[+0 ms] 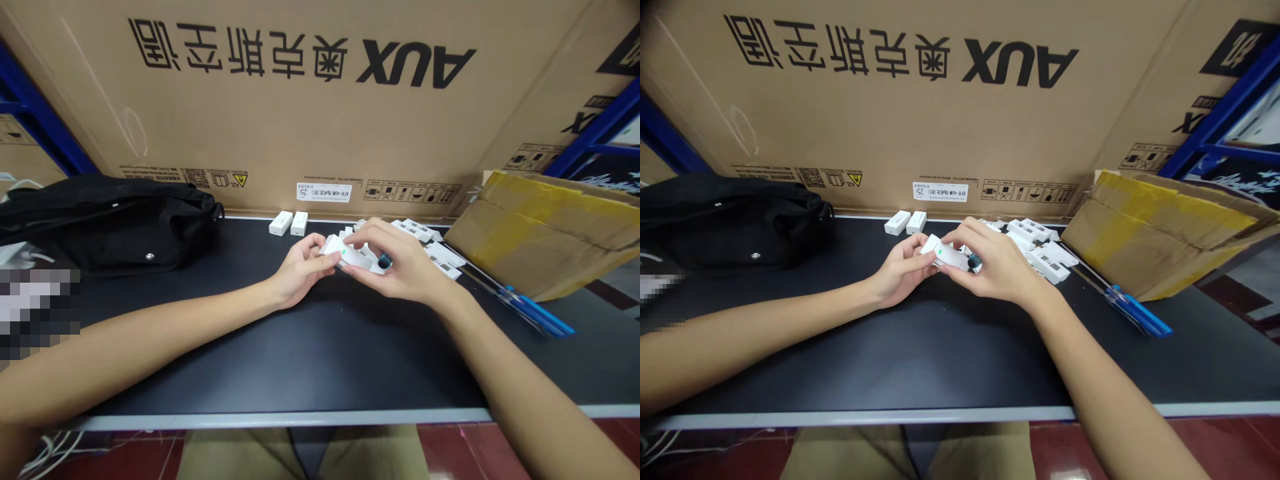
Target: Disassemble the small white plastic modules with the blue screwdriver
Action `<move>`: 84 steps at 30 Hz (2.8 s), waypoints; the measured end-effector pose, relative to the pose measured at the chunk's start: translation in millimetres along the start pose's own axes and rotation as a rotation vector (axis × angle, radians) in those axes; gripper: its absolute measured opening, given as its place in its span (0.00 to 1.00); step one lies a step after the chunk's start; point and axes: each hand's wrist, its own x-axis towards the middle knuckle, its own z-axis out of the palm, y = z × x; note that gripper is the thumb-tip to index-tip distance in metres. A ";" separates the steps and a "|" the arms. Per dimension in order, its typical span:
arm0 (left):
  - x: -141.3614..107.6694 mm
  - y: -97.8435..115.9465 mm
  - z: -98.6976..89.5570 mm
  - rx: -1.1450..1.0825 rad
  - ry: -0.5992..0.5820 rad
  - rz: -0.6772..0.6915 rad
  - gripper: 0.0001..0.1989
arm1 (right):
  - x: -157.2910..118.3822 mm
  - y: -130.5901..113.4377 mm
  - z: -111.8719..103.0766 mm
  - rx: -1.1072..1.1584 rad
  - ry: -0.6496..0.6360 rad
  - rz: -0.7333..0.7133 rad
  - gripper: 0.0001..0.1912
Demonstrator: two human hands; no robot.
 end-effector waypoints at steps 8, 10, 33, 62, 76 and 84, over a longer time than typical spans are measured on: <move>-0.7 0.7 -0.8 -0.087 0.003 0.000 0.21 | 0.4 -1.4 17.8 -0.140 0.081 0.005 0.07; -0.6 0.9 -0.7 -0.098 0.013 0.012 0.20 | 1.8 -3.5 21.4 -0.148 0.110 0.031 0.07; 2.0 1.6 -0.9 -0.152 0.024 -0.063 0.15 | 3.4 -7.6 26.4 -0.174 0.106 -0.006 0.04; 2.2 5.1 -1.6 -0.089 0.042 -0.143 0.18 | 1.2 -14.2 31.5 -0.635 -0.164 -0.030 0.15; 5.1 -3.0 1.0 0.340 -0.046 -0.091 0.12 | -0.7 0.1 10.9 -0.362 0.136 0.030 0.14; -1.4 -2.8 2.6 0.967 -0.092 0.174 0.08 | -0.3 9.2 -3.9 0.182 0.052 0.313 0.11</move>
